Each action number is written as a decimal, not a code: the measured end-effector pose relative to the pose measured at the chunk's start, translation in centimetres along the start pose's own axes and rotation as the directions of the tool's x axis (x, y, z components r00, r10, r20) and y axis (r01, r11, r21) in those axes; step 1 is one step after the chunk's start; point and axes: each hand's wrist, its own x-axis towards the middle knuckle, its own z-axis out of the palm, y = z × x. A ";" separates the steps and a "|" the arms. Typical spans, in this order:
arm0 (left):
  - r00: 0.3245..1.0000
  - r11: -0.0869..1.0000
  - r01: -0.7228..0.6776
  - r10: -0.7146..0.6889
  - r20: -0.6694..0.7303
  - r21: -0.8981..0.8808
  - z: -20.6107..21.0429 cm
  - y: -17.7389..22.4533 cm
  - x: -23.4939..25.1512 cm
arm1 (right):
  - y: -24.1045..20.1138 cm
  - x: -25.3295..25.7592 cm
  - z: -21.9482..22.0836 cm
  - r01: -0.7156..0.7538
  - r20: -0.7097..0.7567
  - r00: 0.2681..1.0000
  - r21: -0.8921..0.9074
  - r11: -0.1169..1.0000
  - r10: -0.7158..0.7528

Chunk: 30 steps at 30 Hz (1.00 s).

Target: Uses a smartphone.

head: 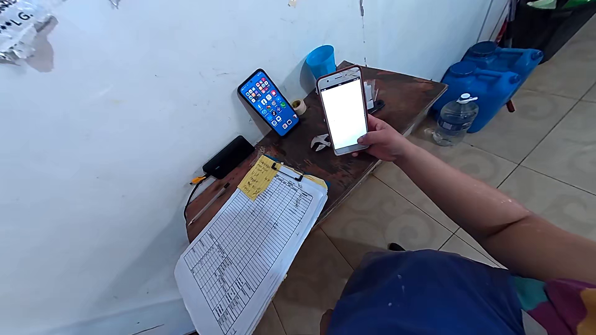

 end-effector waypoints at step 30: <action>0.956 0.967 -0.251 0.239 0.167 0.049 -18.6 23.4 -17.2 | 0.0 -0.3 0.3 0.052 0.022 0.998 -0.025 0.998 -0.052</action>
